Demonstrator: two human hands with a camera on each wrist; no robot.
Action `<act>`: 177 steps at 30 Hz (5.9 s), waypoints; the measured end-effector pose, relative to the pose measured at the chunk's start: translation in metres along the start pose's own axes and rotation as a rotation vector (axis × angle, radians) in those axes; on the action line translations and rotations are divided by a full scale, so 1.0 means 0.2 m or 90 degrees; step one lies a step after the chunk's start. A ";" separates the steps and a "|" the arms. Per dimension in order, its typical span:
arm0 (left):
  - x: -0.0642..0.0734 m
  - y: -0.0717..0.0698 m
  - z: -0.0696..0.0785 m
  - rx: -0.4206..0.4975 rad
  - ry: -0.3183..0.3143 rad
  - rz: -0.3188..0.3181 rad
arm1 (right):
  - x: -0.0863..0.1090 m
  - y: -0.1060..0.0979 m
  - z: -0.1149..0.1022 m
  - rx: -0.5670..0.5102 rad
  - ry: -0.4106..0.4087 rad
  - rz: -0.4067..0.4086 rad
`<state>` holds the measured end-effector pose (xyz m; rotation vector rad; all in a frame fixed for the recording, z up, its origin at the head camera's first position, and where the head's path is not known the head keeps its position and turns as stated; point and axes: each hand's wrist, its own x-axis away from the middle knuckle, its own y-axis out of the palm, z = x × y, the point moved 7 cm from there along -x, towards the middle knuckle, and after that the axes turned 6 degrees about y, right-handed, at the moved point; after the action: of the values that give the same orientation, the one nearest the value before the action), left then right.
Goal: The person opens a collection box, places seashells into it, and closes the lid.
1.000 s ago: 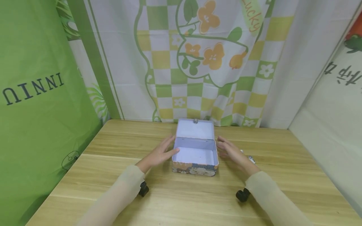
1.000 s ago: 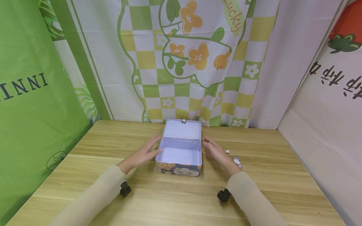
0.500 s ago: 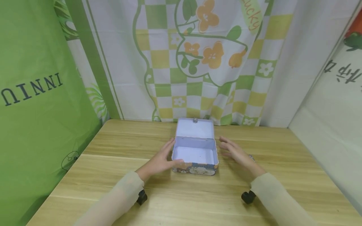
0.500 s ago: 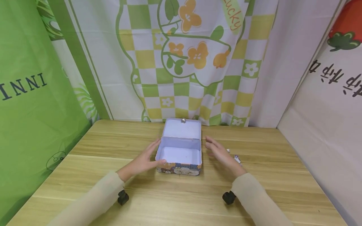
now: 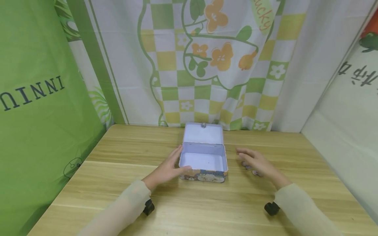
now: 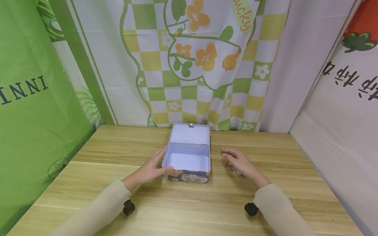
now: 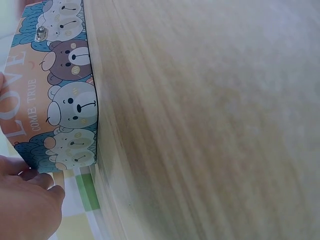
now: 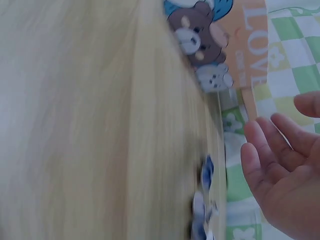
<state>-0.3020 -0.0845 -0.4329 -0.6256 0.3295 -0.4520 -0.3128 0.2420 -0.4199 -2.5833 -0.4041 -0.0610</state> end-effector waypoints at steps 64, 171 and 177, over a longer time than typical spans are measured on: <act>0.00 0.01 -0.01 0.034 -0.036 0.012 | 0.14 -0.16 0.13 0.257 -0.052 0.017; 0.01 0.02 -0.01 0.086 -0.029 -0.001 | -0.34 0.67 -0.54 0.217 -0.144 -0.067; 0.01 0.02 -0.01 0.083 -0.033 -0.003 | -0.31 0.61 -0.56 0.212 -0.183 -0.057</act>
<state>-0.2992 -0.0836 -0.4366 -0.5101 0.2473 -0.4581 -0.3320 0.0683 -0.3916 -2.2459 -0.5818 0.3239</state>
